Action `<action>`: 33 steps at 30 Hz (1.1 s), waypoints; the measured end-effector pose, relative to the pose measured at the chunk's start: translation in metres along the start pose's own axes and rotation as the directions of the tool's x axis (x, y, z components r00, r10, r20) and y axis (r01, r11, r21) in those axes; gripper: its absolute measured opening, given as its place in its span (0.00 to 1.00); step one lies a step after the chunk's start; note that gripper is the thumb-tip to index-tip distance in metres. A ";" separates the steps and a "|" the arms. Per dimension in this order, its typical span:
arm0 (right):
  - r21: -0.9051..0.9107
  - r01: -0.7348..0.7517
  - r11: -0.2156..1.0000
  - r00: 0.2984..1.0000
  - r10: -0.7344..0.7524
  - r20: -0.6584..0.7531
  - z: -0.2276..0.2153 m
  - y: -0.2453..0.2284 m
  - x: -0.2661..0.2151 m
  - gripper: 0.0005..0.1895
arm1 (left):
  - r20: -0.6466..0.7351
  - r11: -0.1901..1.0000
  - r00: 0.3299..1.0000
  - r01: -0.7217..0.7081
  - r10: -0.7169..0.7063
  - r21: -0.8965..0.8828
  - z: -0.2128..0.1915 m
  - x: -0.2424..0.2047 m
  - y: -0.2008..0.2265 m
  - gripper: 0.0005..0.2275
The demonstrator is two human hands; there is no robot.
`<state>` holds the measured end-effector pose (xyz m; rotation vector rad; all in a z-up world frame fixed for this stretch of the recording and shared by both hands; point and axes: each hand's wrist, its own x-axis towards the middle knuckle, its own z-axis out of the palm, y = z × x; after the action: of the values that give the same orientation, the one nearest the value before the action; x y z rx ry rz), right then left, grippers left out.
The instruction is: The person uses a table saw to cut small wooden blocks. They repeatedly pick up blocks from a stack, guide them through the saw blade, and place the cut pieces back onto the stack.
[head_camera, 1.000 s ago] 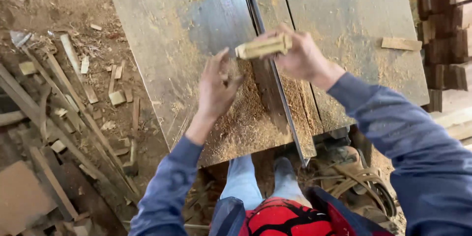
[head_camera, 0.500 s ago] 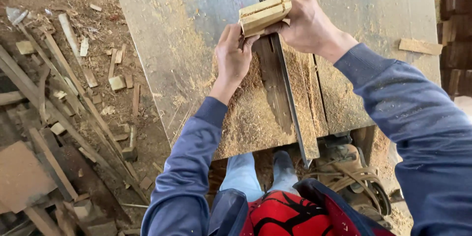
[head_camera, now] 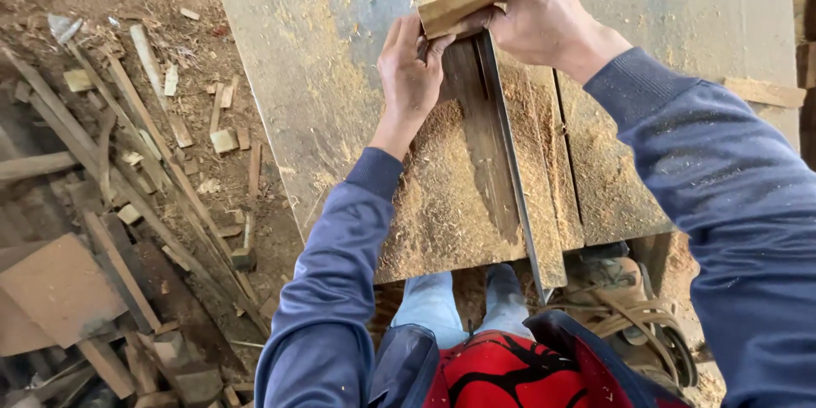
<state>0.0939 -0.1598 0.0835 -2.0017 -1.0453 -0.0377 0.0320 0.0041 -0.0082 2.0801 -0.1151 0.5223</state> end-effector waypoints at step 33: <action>-0.074 0.000 0.997 0.999 -0.004 -0.048 -0.002 0.055 0.065 0.17 | -0.043 0.999 0.999 0.018 -0.020 -0.026 0.010 0.080 -0.039 0.07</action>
<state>0.1746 -0.1338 0.0730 -2.0567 -1.0283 -0.1270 0.1189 0.0267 -0.0104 2.0414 -0.0763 0.5512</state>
